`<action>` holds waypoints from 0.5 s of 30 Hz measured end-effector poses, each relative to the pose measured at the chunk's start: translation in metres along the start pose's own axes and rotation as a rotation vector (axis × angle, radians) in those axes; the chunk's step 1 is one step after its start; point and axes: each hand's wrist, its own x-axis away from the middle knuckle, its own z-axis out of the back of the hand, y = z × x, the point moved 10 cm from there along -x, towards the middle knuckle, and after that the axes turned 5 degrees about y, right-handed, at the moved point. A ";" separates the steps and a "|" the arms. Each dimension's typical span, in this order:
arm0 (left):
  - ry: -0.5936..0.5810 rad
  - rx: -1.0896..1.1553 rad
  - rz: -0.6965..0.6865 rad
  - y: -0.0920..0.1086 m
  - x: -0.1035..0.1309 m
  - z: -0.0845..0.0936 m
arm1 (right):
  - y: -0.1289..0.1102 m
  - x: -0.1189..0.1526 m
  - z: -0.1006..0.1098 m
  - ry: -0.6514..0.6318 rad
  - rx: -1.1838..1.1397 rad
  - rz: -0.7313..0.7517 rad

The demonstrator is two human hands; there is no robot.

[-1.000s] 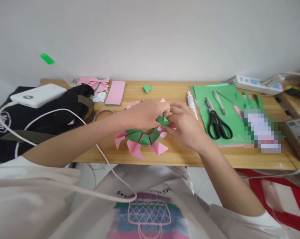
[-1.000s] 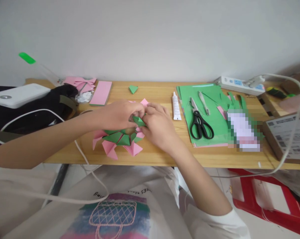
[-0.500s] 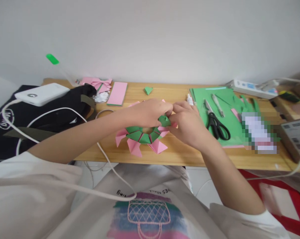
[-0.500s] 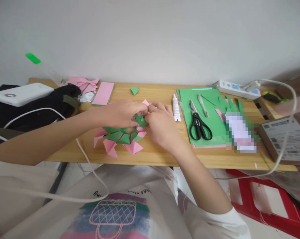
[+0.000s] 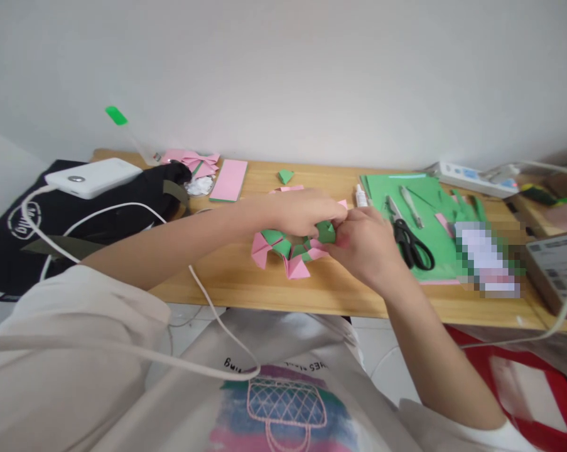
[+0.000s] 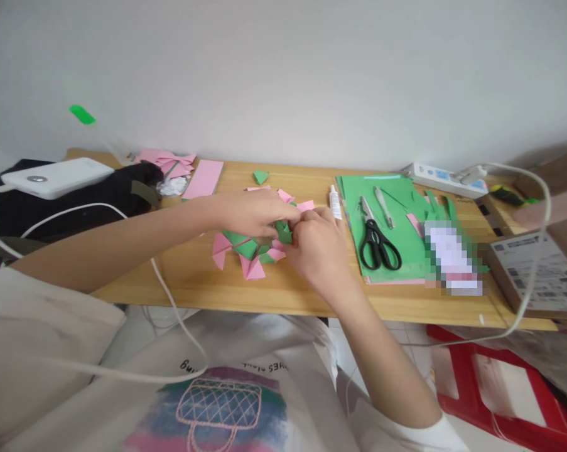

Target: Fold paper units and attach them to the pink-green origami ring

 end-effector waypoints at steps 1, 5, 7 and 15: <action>-0.006 0.001 0.004 -0.001 0.000 -0.001 | 0.001 -0.001 -0.001 -0.003 0.005 -0.019; 0.011 -0.011 0.015 -0.005 0.004 0.000 | 0.002 -0.006 -0.008 -0.038 -0.017 -0.076; 0.041 0.040 0.033 -0.011 0.007 0.002 | 0.002 -0.008 -0.007 -0.011 -0.072 -0.087; 0.177 0.201 0.140 -0.037 0.044 0.012 | 0.033 0.031 0.027 0.231 -0.484 -0.088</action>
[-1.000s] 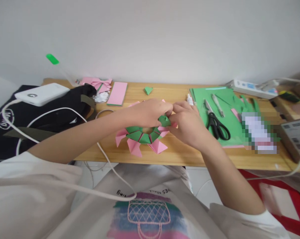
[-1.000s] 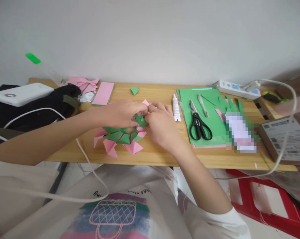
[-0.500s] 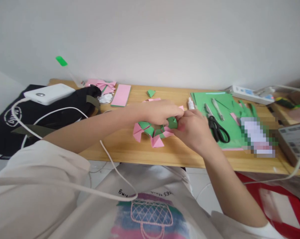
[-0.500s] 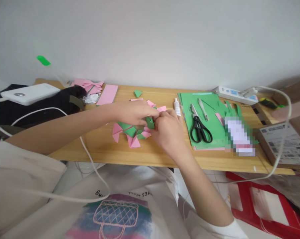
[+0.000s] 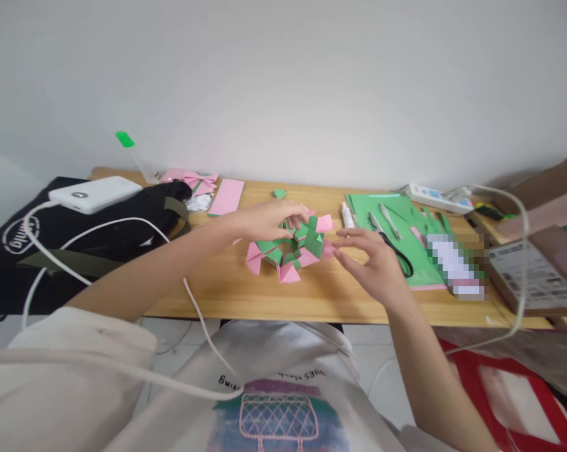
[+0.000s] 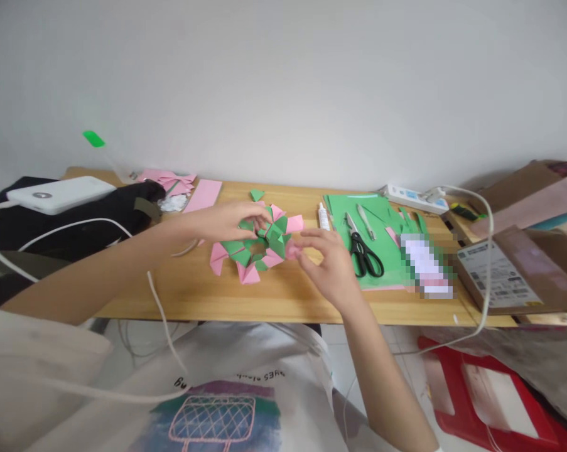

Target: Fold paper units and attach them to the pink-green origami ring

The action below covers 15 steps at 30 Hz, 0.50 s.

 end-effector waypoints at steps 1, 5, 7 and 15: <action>0.051 0.012 0.041 -0.002 0.008 0.005 | 0.012 0.007 0.009 0.034 -0.061 -0.057; 0.133 -0.031 0.137 0.008 0.040 0.005 | 0.070 0.044 0.023 0.083 -0.200 -0.359; 0.187 -0.052 0.115 0.020 0.053 0.001 | 0.088 0.060 0.022 0.091 -0.211 -0.438; 0.414 -0.078 0.056 0.042 0.070 -0.031 | 0.085 0.083 -0.034 -0.088 -0.458 -0.722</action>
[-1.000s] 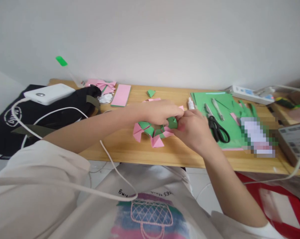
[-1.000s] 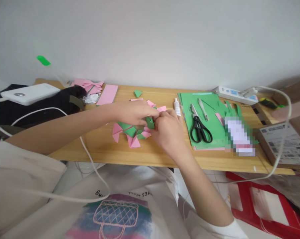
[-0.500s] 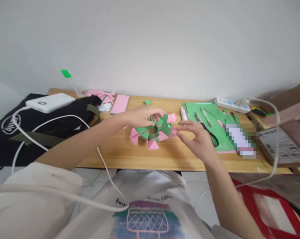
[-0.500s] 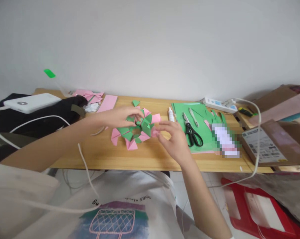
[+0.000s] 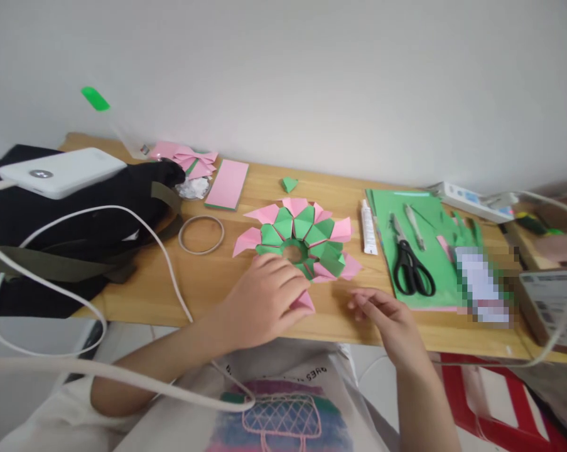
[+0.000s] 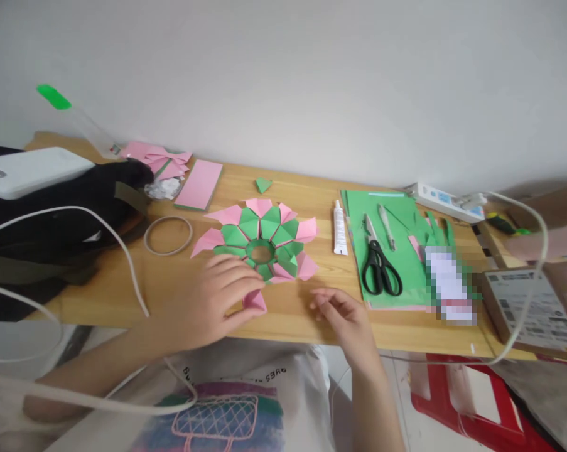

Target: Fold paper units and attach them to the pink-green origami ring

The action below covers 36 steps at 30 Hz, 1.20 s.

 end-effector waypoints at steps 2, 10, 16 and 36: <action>0.081 0.012 -0.019 0.006 0.000 -0.001 | 0.003 0.002 -0.026 -0.109 -0.238 -0.170; 0.091 -0.097 -0.112 0.020 0.002 -0.011 | -0.004 0.015 -0.098 -0.613 -0.796 -0.389; 0.014 -0.079 -0.118 0.013 0.003 -0.013 | -0.005 0.021 -0.104 -0.712 -0.866 -0.363; -0.040 -0.143 -0.055 -0.030 -0.010 0.012 | 0.027 0.041 0.234 0.975 1.065 -0.045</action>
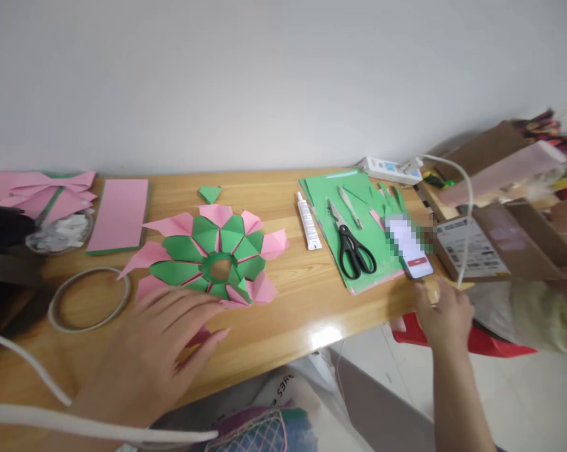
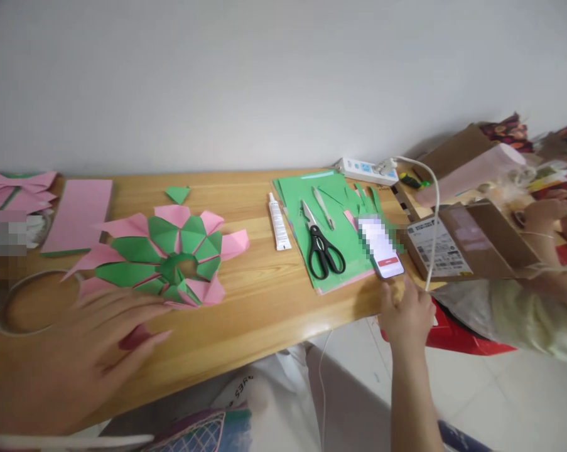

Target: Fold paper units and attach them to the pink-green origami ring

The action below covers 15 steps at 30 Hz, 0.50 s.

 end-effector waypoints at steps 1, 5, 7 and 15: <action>0.000 0.000 -0.006 0.001 -0.001 0.000 | 0.005 0.002 -0.007 -0.026 0.027 0.005; 0.007 0.003 -0.039 0.006 -0.006 -0.001 | 0.014 0.013 -0.029 -0.086 0.106 -0.013; 0.005 -0.003 -0.043 0.006 -0.006 -0.002 | 0.017 0.014 -0.033 -0.096 0.133 -0.032; -0.091 -0.019 0.038 -0.001 0.001 -0.012 | 0.010 0.002 -0.039 -0.104 0.159 -0.045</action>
